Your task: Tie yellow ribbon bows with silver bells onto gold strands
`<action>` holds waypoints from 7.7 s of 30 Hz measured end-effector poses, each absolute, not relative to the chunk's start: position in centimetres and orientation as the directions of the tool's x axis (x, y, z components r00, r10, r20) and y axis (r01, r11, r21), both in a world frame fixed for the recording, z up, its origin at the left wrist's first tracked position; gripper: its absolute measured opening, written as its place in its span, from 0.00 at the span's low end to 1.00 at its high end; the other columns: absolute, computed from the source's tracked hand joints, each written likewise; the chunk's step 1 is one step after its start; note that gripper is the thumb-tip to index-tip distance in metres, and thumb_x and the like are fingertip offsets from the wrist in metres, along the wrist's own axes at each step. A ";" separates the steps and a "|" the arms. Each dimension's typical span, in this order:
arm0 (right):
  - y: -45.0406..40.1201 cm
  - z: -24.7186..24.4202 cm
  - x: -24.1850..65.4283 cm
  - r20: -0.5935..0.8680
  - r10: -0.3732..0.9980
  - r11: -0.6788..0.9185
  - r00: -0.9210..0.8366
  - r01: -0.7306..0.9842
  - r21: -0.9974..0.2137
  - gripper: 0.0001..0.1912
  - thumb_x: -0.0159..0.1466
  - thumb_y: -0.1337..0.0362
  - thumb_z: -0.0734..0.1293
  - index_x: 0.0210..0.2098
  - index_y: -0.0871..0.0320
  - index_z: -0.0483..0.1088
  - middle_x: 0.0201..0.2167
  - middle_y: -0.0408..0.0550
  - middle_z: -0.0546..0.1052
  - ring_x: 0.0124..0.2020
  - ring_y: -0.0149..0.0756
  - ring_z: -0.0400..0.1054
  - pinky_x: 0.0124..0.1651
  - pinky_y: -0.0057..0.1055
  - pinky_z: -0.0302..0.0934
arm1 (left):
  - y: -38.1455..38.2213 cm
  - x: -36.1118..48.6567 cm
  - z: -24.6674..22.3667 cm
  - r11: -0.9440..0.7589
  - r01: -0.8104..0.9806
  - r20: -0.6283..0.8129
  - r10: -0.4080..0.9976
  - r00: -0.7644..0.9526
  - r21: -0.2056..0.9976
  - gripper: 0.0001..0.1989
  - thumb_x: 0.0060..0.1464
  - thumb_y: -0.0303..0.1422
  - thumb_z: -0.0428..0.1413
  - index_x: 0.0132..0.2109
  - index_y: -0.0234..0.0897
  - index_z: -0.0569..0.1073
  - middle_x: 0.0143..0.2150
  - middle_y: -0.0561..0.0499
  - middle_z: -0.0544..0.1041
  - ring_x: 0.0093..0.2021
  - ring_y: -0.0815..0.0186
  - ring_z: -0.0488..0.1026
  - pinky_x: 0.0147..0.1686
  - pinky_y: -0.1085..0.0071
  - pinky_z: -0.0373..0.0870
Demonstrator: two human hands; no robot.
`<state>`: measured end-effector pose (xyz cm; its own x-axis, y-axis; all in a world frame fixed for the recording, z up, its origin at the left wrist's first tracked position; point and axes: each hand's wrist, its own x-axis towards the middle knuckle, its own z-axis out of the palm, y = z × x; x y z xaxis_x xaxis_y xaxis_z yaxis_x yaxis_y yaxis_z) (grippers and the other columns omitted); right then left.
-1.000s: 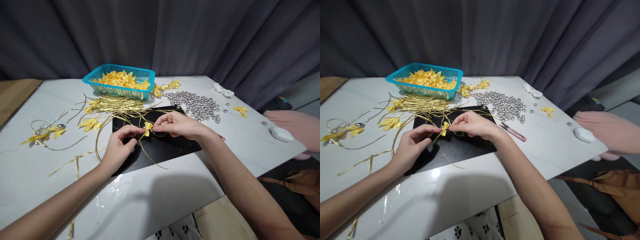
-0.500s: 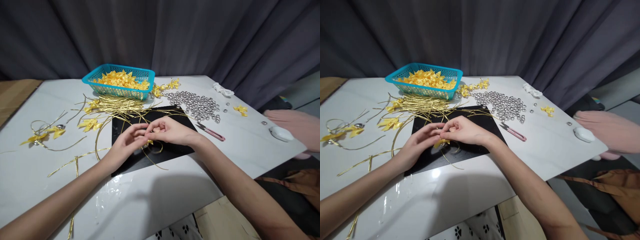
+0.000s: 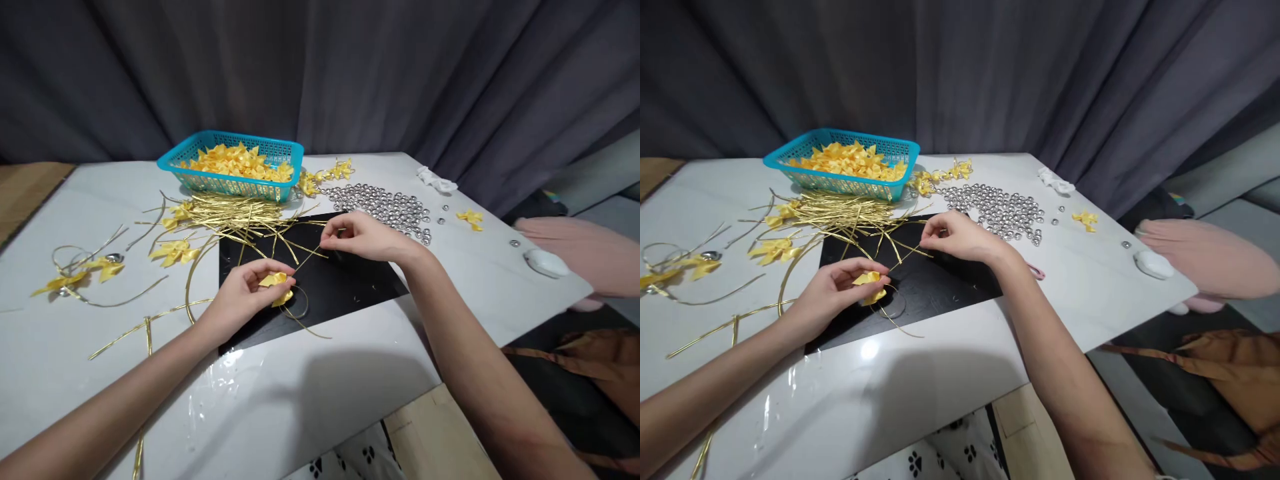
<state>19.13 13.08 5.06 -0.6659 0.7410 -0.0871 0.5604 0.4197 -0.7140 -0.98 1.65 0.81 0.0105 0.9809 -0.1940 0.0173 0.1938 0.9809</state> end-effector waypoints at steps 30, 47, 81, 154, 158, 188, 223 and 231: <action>7.5 0.9 29.2 0.107 0.994 0.068 -0.035 0.945 -0.321 0.15 0.66 0.56 0.54 0.45 0.61 0.61 0.36 0.57 0.73 0.35 0.45 0.67 0.36 0.36 0.59 | 1.4 -1.8 0.6 0.087 0.097 -0.103 0.979 0.175 0.991 0.14 0.45 0.36 0.63 0.42 0.44 0.79 0.50 0.49 0.78 0.42 0.63 0.75 0.38 0.73 0.72; 5.2 1.8 23.3 0.047 0.938 0.341 -0.344 0.888 -0.310 0.10 0.67 0.61 0.56 0.41 0.60 0.65 0.37 0.54 0.73 0.39 0.43 0.67 0.39 0.35 0.59 | 1.3 -1.2 0.9 0.140 -0.011 -0.139 0.987 0.074 0.990 0.21 0.39 0.33 0.67 0.44 0.39 0.77 0.43 0.49 0.78 0.31 0.71 0.73 0.31 0.75 0.72; 8.4 2.0 13.9 -0.141 0.797 -0.216 -0.587 -0.059 -0.975 0.15 0.52 0.56 0.73 0.26 0.62 0.69 0.15 0.35 0.68 0.14 0.19 0.60 0.16 0.17 0.57 | 1.9 -0.7 1.3 0.174 -0.057 -0.171 0.983 0.062 0.983 0.17 0.34 0.37 0.68 0.28 0.36 0.70 0.19 0.56 0.74 0.22 0.69 0.72 0.27 0.74 0.69; 8.6 2.4 15.0 -0.214 0.747 -0.250 -0.629 0.033 -0.968 0.09 0.58 0.61 0.69 0.30 0.61 0.72 0.21 0.37 0.67 0.15 0.17 0.50 0.18 0.20 0.43 | 1.9 -1.1 0.3 0.078 -0.066 -0.078 0.997 0.000 0.995 0.17 0.35 0.30 0.68 0.37 0.38 0.77 0.35 0.54 0.80 0.31 0.72 0.75 0.33 0.80 0.72; 8.6 2.9 15.0 -0.246 0.736 -0.331 -0.631 -0.018 -0.943 0.06 0.59 0.64 0.68 0.30 0.61 0.69 0.16 0.34 0.60 0.15 0.19 0.47 0.18 0.19 0.44 | 1.8 -0.9 0.8 0.140 -0.003 -0.140 0.990 -0.004 0.990 0.14 0.34 0.32 0.68 0.34 0.37 0.79 0.32 0.51 0.81 0.30 0.70 0.75 0.32 0.78 0.73; 6.3 5.1 14.9 0.046 0.881 -0.093 -0.470 -0.268 -0.959 0.05 0.62 0.63 0.65 0.33 0.59 0.67 0.23 0.37 0.74 0.14 0.17 0.56 0.19 0.19 0.54 | 2.0 -1.5 -0.2 0.111 0.048 -0.094 0.960 -0.265 0.993 0.15 0.39 0.40 0.66 0.35 0.37 0.81 0.39 0.47 0.83 0.42 0.58 0.76 0.47 0.65 0.69; 7.8 3.4 15.1 0.097 0.769 0.445 -0.632 0.419 -0.791 0.07 0.61 0.66 0.62 0.28 0.62 0.67 0.18 0.37 0.65 0.21 0.22 0.54 0.27 0.23 0.48 | 2.2 -1.8 -0.6 0.072 0.017 -0.061 0.938 -0.340 0.997 0.15 0.44 0.43 0.63 0.33 0.34 0.78 0.33 0.49 0.79 0.37 0.63 0.72 0.39 0.71 0.66; 4.9 2.1 13.5 0.011 0.782 0.237 -0.623 0.281 -0.930 0.09 0.62 0.62 0.61 0.28 0.59 0.62 0.14 0.33 0.54 0.17 0.22 0.46 0.22 0.23 0.42 | 2.2 -1.7 -0.5 0.050 -0.006 -0.049 0.937 -0.346 0.999 0.14 0.44 0.41 0.63 0.32 0.34 0.78 0.33 0.49 0.80 0.38 0.63 0.73 0.41 0.70 0.67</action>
<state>13.46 4.94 2.08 -0.6230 0.7822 0.0107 0.2813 0.2367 -0.9300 -1.67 2.18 -0.51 -0.3461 0.9369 -0.0493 -0.0055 0.0505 0.9987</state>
